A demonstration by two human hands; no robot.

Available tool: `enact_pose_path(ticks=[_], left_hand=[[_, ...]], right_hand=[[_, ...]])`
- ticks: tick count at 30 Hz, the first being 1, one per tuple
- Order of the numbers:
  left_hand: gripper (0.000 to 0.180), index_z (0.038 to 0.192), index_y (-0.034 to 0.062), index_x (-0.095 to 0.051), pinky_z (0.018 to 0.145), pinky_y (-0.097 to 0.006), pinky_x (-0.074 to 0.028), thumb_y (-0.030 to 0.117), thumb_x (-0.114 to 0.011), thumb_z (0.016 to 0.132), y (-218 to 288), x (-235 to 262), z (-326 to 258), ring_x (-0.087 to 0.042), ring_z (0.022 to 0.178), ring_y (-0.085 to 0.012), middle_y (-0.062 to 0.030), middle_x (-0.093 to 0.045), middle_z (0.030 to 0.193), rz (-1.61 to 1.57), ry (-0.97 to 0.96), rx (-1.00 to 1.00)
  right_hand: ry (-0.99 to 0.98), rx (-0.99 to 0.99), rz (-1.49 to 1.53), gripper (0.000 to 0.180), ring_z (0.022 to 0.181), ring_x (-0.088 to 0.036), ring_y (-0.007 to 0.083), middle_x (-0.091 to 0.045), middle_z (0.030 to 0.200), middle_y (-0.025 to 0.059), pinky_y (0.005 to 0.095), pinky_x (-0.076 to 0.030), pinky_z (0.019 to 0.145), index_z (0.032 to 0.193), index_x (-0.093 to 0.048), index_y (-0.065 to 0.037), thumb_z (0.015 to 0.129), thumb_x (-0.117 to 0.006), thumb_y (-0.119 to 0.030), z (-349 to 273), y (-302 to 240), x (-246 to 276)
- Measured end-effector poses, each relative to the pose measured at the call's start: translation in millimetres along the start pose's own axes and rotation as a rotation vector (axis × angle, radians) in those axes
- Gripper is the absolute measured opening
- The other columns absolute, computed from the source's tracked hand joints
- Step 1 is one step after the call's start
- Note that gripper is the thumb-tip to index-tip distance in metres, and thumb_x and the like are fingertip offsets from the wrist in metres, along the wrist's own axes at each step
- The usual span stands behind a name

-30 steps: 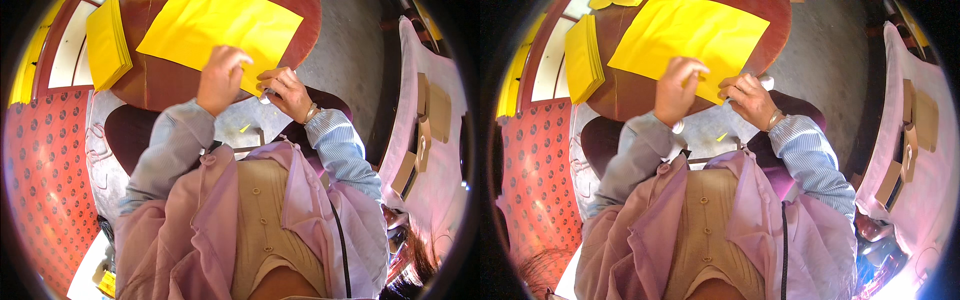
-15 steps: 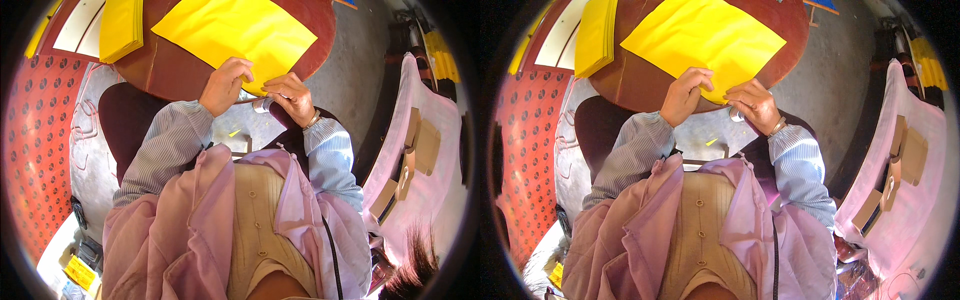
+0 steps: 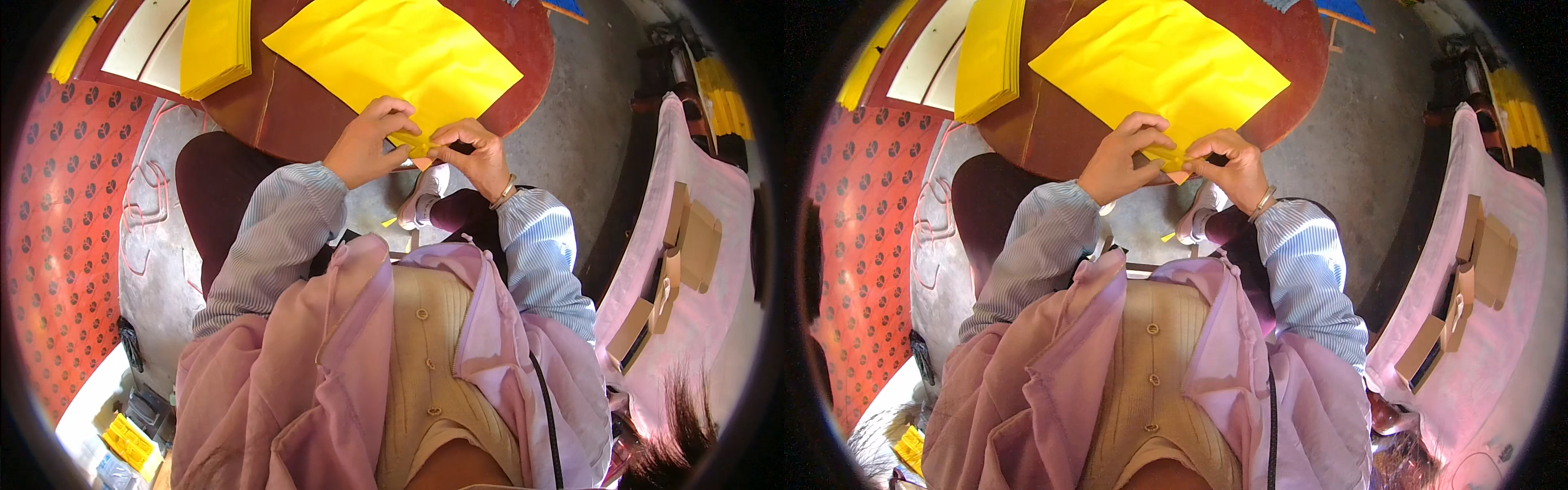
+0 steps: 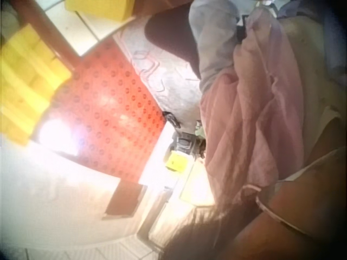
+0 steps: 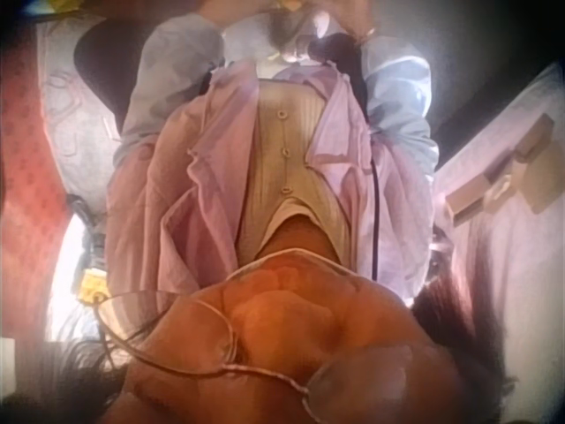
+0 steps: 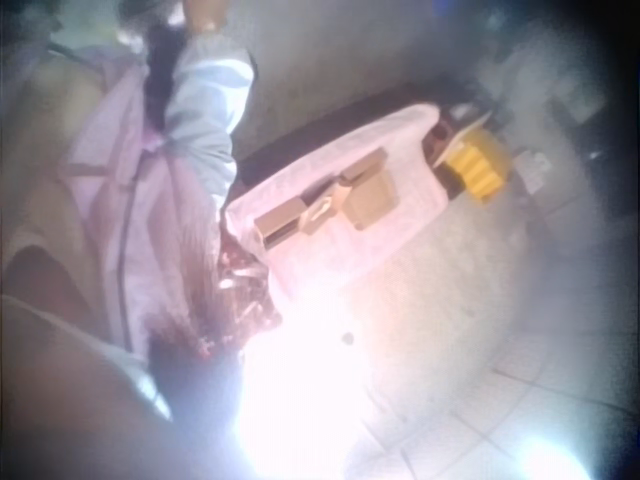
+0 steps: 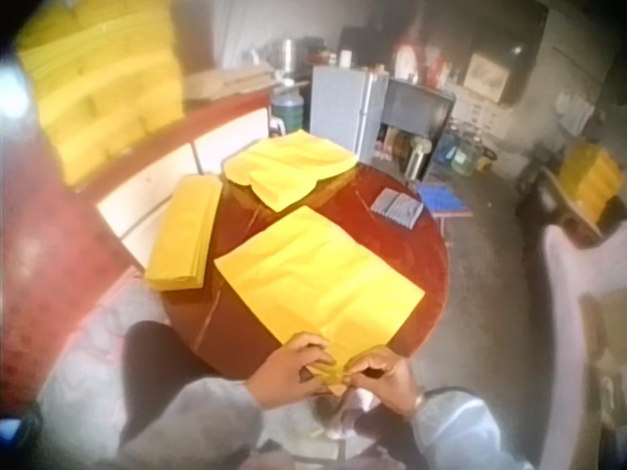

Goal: The person folds yellow paper sheets by hand on a round table, repeatedly folding each sheet in half and then into smaller sections. The folded sheets are stacked on the table as the task progresses.

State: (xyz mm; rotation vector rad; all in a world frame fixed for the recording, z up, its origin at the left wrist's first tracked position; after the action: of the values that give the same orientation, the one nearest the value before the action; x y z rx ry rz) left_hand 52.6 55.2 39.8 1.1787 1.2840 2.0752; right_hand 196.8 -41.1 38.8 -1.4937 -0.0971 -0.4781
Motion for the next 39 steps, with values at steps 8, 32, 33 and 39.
enact_pose_path(ticks=[8,32,33,39], left_hand=[[0.027,0.109,0.0069,-0.074,0.093,-0.039,-0.057,0.004,-0.078,0.082,5.3,0.9,-3.2,-0.067,0.114,-0.033,-0.0129,-0.065,0.127,0.041,0.103,-0.007],[0.013,0.099,0.0053,-0.075,0.089,-0.036,-0.058,0.005,-0.077,0.086,6.6,14.5,2.2,-0.07,0.109,-0.0287,-0.0103,-0.07,0.124,0.059,0.146,-0.056],[0.013,0.099,0.0051,-0.075,0.088,-0.035,-0.057,0.006,-0.078,0.086,0.7,14.2,2.4,-0.07,0.108,-0.0276,-0.0097,-0.07,0.124,0.029,0.14,-0.021],[0.012,0.098,0.0021,-0.073,0.087,-0.03,-0.056,0.009,-0.079,0.089,-13.8,13.4,6.1,-0.071,0.106,-0.0212,-0.0069,-0.07,0.125,-0.009,0.134,0.021]], right_hand=[[0.019,0.108,-0.081,0.012,0.096,-0.071,0.0195,-0.074,0.103,0.0076,0.0327,-0.056,0.088,0.099,-0.075,-0.001,0.089,-0.081,-0.001,22.2,-8.5,31.3],[0.13,0.202,-0.237,0.005,0.09,-0.07,0.0199,-0.074,0.096,0.0074,0.0331,-0.057,0.079,0.096,-0.078,-0.004,0.091,-0.079,-0.004,39.1,-6.8,73.8],[0.06,0.272,-0.219,0.006,0.089,-0.07,0.0196,-0.074,0.095,0.0072,0.0322,-0.056,0.077,0.096,-0.078,-0.004,0.09,-0.079,-0.003,14.1,-22.0,44.7],[0.03,0.285,-0.33,0.022,0.094,-0.07,0.025,-0.071,0.105,0.0098,0.0352,-0.058,0.081,0.107,-0.076,-0.005,0.086,-0.08,-0.001,-25.3,-47.1,-15.7]])
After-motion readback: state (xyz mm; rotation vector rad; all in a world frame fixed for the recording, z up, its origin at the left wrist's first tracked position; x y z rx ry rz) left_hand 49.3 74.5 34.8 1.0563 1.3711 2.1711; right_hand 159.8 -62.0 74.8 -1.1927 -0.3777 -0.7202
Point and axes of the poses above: each hand's wrist, its own z-axis towards the middle knuckle, its own x-axis out of the back of the hand, y = z × x, the point moved 10 cm from there along z, towards the middle knuckle
